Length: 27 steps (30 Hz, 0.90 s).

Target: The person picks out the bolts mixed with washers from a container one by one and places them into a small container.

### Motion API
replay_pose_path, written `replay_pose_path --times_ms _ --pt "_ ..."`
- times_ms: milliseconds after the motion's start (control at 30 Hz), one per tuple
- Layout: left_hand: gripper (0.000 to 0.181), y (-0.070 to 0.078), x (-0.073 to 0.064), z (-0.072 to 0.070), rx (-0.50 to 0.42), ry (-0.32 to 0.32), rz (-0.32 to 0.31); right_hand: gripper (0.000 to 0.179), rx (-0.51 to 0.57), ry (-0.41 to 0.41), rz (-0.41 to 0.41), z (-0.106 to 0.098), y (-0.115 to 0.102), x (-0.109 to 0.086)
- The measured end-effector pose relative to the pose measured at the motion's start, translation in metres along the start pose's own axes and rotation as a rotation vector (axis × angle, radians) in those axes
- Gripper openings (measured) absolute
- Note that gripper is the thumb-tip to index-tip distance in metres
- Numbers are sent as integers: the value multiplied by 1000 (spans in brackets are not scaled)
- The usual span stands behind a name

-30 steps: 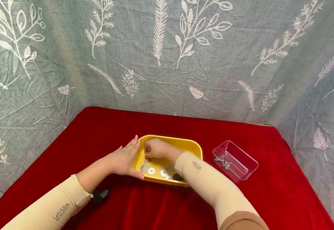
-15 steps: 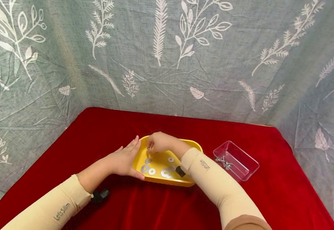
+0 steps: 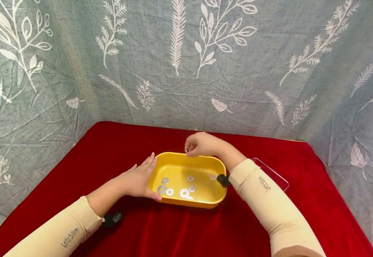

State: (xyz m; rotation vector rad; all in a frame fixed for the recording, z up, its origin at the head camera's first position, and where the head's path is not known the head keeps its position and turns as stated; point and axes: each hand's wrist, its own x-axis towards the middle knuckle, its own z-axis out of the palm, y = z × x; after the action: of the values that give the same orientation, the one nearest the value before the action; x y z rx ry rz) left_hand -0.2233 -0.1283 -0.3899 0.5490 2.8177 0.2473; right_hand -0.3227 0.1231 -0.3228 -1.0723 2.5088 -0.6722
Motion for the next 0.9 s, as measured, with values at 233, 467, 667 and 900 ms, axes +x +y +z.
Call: replay_pose_path --times_ms 233,467,667,900 --pt "134 0 2 0 -3 0 3 14 85 114 79 -28 25 -50" --pt "133 -1 3 1 -6 7 -3 18 139 180 138 -38 50 -93" --pt "133 0 3 2 -10 9 -1 19 129 228 214 -43 66 -126" --pt "133 -1 3 3 -7 11 -2 19 49 202 277 -37 85 -155"
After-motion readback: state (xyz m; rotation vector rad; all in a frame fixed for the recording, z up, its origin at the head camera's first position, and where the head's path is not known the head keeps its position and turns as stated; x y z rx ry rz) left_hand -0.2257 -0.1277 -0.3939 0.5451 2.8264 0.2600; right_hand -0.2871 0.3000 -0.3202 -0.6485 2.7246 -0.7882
